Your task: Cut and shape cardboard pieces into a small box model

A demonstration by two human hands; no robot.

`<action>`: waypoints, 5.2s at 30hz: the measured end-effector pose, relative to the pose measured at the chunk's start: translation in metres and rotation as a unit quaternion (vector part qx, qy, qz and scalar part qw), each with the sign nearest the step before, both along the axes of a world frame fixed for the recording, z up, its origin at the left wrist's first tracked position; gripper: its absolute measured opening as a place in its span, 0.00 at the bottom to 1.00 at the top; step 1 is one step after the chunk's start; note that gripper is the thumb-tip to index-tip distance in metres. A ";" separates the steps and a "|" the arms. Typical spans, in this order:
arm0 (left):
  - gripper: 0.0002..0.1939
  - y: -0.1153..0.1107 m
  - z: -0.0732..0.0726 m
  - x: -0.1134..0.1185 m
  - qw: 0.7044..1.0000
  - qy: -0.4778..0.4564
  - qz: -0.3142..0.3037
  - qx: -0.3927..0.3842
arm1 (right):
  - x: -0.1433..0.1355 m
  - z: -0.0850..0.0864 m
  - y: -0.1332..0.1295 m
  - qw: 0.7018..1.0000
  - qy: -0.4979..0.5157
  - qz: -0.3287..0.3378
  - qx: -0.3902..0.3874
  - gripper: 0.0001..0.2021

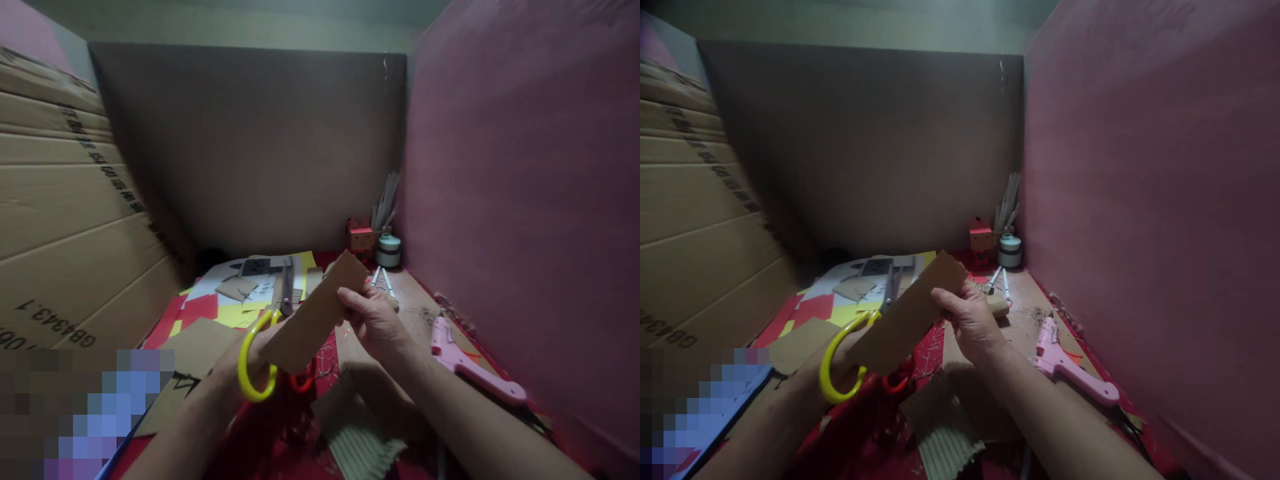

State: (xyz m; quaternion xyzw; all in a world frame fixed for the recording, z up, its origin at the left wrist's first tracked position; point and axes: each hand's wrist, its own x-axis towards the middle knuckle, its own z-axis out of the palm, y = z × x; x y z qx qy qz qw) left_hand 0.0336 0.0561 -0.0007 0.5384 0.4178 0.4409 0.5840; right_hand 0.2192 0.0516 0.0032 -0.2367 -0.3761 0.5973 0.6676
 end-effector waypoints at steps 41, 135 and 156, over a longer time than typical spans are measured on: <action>0.31 0.009 0.004 -0.014 0.991 -0.118 -0.031 0.061 | 0.021 -0.005 0.024 0.982 0.144 -0.083 -0.093 0.02; 0.20 0.014 -0.027 0.007 0.981 0.048 0.034 0.187 | -0.015 -0.025 -0.014 0.970 -0.161 0.028 -0.178 0.08; 0.30 0.012 -0.024 0.014 0.994 -0.091 0.016 0.061 | -0.016 -0.034 -0.004 0.986 -0.134 0.068 -0.070 0.08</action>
